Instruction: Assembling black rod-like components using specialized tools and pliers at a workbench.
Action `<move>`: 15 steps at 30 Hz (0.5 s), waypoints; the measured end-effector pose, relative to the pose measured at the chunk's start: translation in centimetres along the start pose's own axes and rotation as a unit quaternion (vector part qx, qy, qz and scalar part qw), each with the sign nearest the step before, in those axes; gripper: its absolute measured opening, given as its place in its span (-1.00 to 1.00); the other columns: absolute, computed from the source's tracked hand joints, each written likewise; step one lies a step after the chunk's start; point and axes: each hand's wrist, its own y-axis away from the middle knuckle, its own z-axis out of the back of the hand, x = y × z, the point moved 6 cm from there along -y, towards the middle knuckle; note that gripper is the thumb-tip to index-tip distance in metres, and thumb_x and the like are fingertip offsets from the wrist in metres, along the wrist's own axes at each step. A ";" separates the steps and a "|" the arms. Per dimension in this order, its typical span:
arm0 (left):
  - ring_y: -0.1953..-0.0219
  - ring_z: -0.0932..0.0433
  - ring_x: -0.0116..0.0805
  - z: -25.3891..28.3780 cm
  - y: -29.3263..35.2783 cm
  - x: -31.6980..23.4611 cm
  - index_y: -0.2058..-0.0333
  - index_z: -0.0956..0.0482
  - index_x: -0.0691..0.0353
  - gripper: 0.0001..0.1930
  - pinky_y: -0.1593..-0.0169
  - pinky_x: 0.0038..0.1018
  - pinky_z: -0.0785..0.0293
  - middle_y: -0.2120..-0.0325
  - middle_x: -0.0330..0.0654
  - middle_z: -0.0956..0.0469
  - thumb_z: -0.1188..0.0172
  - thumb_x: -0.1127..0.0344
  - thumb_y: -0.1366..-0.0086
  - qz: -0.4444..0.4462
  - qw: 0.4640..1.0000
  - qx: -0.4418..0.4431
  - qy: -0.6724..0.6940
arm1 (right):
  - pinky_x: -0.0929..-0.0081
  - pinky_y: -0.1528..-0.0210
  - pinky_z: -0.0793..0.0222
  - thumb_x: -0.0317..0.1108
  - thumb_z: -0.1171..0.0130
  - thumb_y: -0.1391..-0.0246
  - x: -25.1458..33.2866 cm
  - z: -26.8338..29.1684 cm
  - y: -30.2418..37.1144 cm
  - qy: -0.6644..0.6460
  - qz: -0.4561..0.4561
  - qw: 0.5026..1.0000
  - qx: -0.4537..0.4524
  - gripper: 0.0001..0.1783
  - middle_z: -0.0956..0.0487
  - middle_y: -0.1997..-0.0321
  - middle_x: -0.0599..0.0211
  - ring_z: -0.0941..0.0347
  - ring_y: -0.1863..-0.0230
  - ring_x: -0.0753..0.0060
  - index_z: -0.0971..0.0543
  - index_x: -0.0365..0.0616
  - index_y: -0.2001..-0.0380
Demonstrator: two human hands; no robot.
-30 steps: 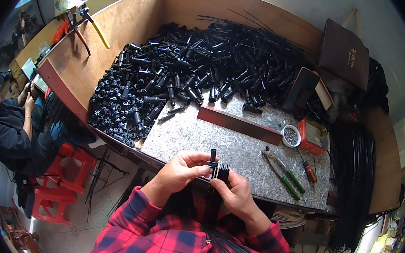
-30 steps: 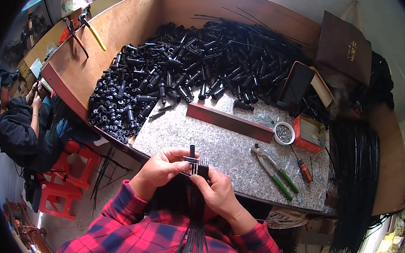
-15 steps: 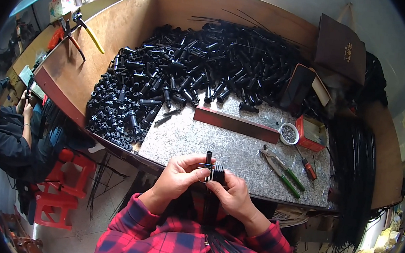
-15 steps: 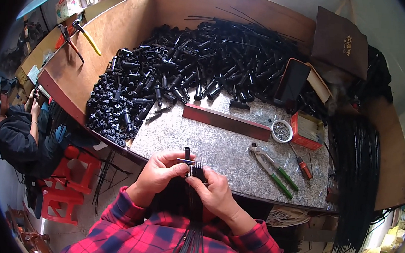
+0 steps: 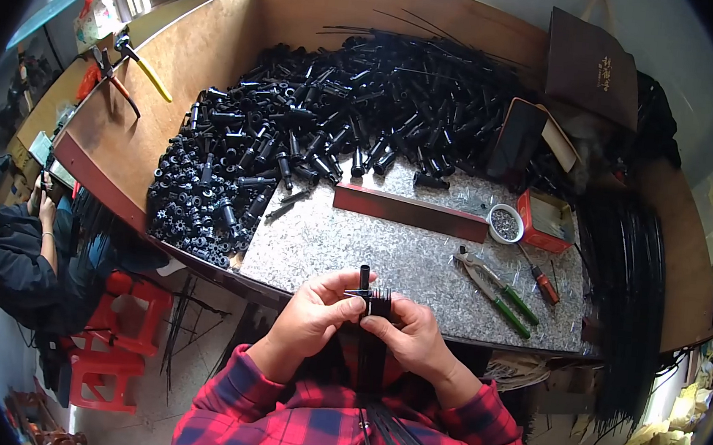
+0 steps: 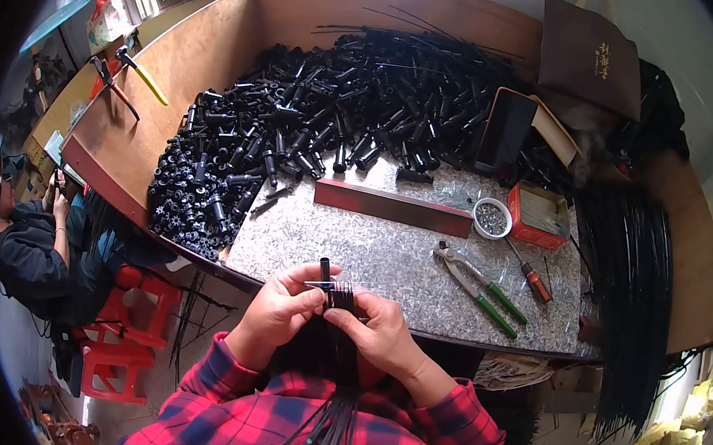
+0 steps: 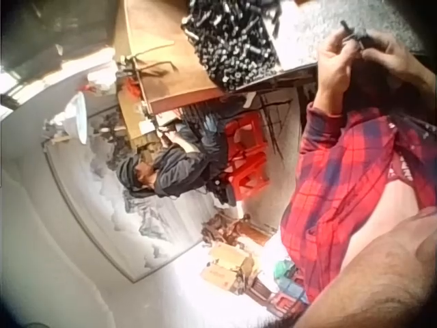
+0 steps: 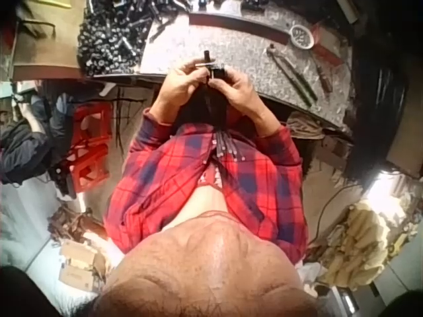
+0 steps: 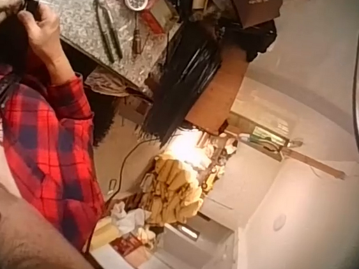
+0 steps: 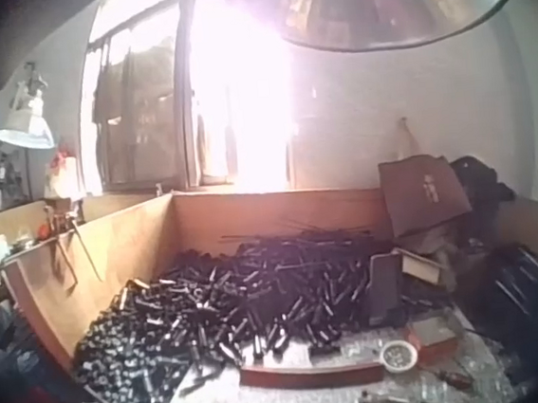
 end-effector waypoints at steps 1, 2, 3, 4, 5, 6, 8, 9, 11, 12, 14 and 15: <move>0.37 -0.47 -0.60 0.1 0.0 0.3 0.08 -0.53 0.34 -0.72 0.27 -0.69 -0.38 0.28 -0.26 -0.57 -0.19 0.40 -0.23 0.001 1.000 0.001 -0.001 | 0.61 0.24 -0.39 -0.39 -0.20 -0.08 0.1 0.0 0.0 0.004 -0.007 1.000 0.017 -0.81 -0.57 0.36 0.35 -0.46 0.31 0.67 -0.54 -0.27 0.26; 0.37 -0.46 -0.61 0.3 0.0 0.6 0.09 -0.53 0.34 -0.73 0.27 -0.70 -0.37 0.28 -0.25 -0.57 -0.19 0.40 -0.23 -0.008 1.000 -0.002 0.008 | 0.64 0.18 -0.40 -0.44 -0.18 -0.09 0.1 -0.2 0.1 0.009 -0.013 0.999 0.035 -0.82 -0.57 0.30 0.41 -0.46 0.25 0.69 -0.52 -0.28 0.23; 0.38 -0.46 -0.62 0.6 0.0 0.9 0.10 -0.53 0.34 -0.74 0.28 -0.70 -0.36 0.28 -0.25 -0.57 -0.18 0.40 -0.24 -0.016 1.000 -0.004 0.016 | 0.64 0.18 -0.40 -0.44 -0.18 -0.09 -0.1 -0.2 0.0 0.008 -0.013 0.999 0.034 -0.82 -0.57 0.30 0.41 -0.46 0.25 0.69 -0.52 -0.28 0.23; 0.38 -0.46 -0.62 0.8 0.0 1.3 0.10 -0.53 0.34 -0.74 0.28 -0.70 -0.36 0.28 -0.25 -0.57 -0.18 0.40 -0.24 -0.016 1.000 -0.004 0.015 | 0.64 0.19 -0.40 -0.44 -0.19 -0.09 -0.2 -0.3 -0.1 -0.008 -0.014 0.999 0.033 -0.81 -0.57 0.30 0.41 -0.45 0.26 0.70 -0.52 -0.28 0.23; 0.27 -0.50 -0.49 1.1 0.0 1.6 0.11 -0.52 0.37 -0.74 0.17 -0.61 -0.40 0.24 -0.16 -0.57 -0.16 0.40 -0.25 -0.022 1.000 -0.010 0.005 | 0.64 0.20 -0.39 -0.43 -0.19 -0.09 -0.3 -0.4 -0.1 -0.025 -0.014 0.999 0.032 -0.81 -0.56 0.31 0.42 -0.44 0.26 0.71 -0.52 -0.29 0.23; 0.16 -0.55 -0.36 1.2 0.1 1.8 0.11 -0.50 0.40 -0.74 0.07 -0.51 -0.45 0.21 -0.07 -0.57 -0.14 0.39 -0.27 -0.029 0.999 -0.016 -0.005 | 0.64 0.20 -0.39 -0.43 -0.19 -0.09 -0.2 -0.4 -0.1 -0.025 -0.014 0.999 0.032 -0.81 -0.56 0.31 0.42 -0.44 0.26 0.71 -0.52 -0.29 0.23; 0.15 -0.54 -0.35 0.8 0.3 2.0 0.11 -0.50 0.40 -0.74 0.04 -0.48 -0.44 0.20 -0.07 -0.57 -0.11 0.35 -0.29 -0.039 0.999 -0.021 -0.006 | 0.65 0.22 -0.39 -0.43 -0.20 -0.08 -0.1 -0.2 -0.1 0.029 -0.017 0.999 0.024 -0.80 -0.55 0.35 0.45 -0.43 0.28 0.73 -0.52 -0.29 0.23; 0.14 -0.54 -0.33 0.5 0.3 2.0 0.12 -0.50 0.41 -0.72 0.01 -0.46 -0.43 0.20 -0.07 -0.57 -0.09 0.31 -0.31 -0.051 0.998 -0.027 -0.006 | 0.65 0.22 -0.39 -0.43 -0.20 -0.08 -0.2 0.0 -0.1 0.028 -0.017 0.999 0.022 -0.80 -0.55 0.35 0.45 -0.43 0.28 0.73 -0.52 -0.29 0.23; 0.14 -0.54 -0.34 0.2 0.5 2.0 0.12 -0.50 0.41 -0.70 0.00 -0.46 -0.42 0.20 -0.08 -0.57 -0.07 0.27 -0.32 -0.066 0.997 -0.034 -0.015 | 0.65 0.24 -0.38 -0.43 -0.21 -0.07 -0.3 0.1 -0.2 0.029 -0.037 0.998 0.030 -0.79 -0.55 0.36 0.48 -0.41 0.30 0.75 -0.53 -0.28 0.23; 0.14 -0.54 -0.35 0.1 0.6 1.9 0.12 -0.50 0.42 -0.68 0.00 -0.47 -0.41 0.20 -0.08 -0.57 -0.05 0.24 -0.34 -0.081 0.996 -0.041 -0.022 | 0.65 0.24 -0.38 -0.43 -0.21 -0.07 -0.3 0.0 -0.1 0.028 -0.036 0.999 0.029 -0.79 -0.55 0.36 0.48 -0.41 0.30 0.75 -0.53 -0.28 0.23; 0.14 -0.54 -0.36 0.0 0.6 2.2 0.12 -0.49 0.42 -0.67 -0.01 -0.47 -0.40 0.20 -0.08 -0.56 -0.04 0.22 -0.34 -0.086 0.995 -0.040 -0.018 | 0.66 0.26 -0.38 -0.43 -0.20 -0.08 -0.7 0.0 -0.1 0.002 -0.041 0.999 0.029 -0.83 -0.55 0.38 0.51 -0.40 0.31 0.76 -0.53 -0.27 0.27; 0.14 -0.53 -0.36 -0.1 0.6 2.2 0.11 -0.48 0.43 -0.65 -0.01 -0.46 -0.39 0.20 -0.08 -0.56 -0.03 0.20 -0.35 -0.091 0.995 -0.038 -0.014 | 0.66 0.26 -0.38 -0.43 -0.20 -0.08 -0.6 0.1 -0.1 0.002 -0.040 0.999 0.028 -0.83 -0.55 0.38 0.51 -0.40 0.31 0.76 -0.53 -0.27 0.27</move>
